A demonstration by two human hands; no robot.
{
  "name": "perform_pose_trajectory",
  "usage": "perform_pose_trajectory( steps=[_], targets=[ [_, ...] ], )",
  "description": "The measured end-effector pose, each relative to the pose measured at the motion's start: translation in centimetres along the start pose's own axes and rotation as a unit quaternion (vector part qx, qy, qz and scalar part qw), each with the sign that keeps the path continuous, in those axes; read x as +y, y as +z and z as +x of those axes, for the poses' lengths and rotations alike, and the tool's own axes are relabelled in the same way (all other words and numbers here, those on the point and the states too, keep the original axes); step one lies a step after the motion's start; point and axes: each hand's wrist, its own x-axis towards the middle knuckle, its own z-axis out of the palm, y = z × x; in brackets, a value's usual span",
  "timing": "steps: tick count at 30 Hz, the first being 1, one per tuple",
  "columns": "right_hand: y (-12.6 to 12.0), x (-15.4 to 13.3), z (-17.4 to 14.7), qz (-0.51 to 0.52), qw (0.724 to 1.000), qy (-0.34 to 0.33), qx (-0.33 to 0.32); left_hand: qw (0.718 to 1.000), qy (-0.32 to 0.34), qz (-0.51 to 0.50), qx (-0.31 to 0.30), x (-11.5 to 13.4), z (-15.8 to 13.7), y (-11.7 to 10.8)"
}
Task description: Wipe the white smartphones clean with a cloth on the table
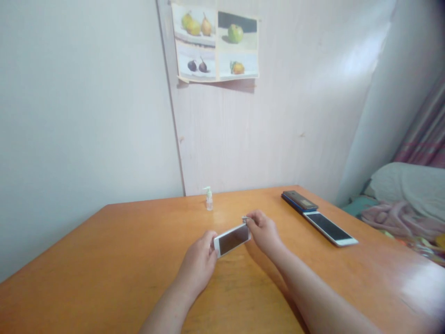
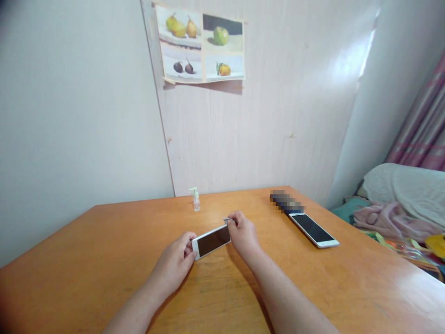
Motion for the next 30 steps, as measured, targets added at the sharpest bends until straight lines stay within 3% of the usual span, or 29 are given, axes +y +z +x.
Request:
perform_pose_trajectory(
  steps=[7,13,16,21,23,30],
  targets=[
    [-0.3,-2.2,-1.1,-0.104,0.992,-0.074,0.003,1.0,-0.014,0.028,0.003,1.0,-0.1,-0.1],
    [2.5,-5.2,-4.9,-0.045,0.981,-0.162,-0.096,1.0,-0.017,0.02,0.007,1.6,-0.1,-0.2],
    [2.2,-4.8,-4.4,-0.055,0.982,-0.145,-0.106,1.0,-0.02,0.009,0.008,1.6,-0.1,-0.1],
    [-0.6,-2.0,-0.6,-0.105,0.993,-0.034,-0.035,1.0,-0.022,-0.019,-0.007,1.6,-0.1,-0.1],
    [-1.0,-1.7,-0.2,-0.109,0.994,-0.021,-0.025,1.0,-0.021,-0.02,-0.006,1.6,-0.1,0.0],
    [2.5,-5.0,-5.0,-0.042,0.982,-0.145,-0.116,1.0,-0.019,-0.024,0.006,1.0,0.0,0.5]
  ],
)
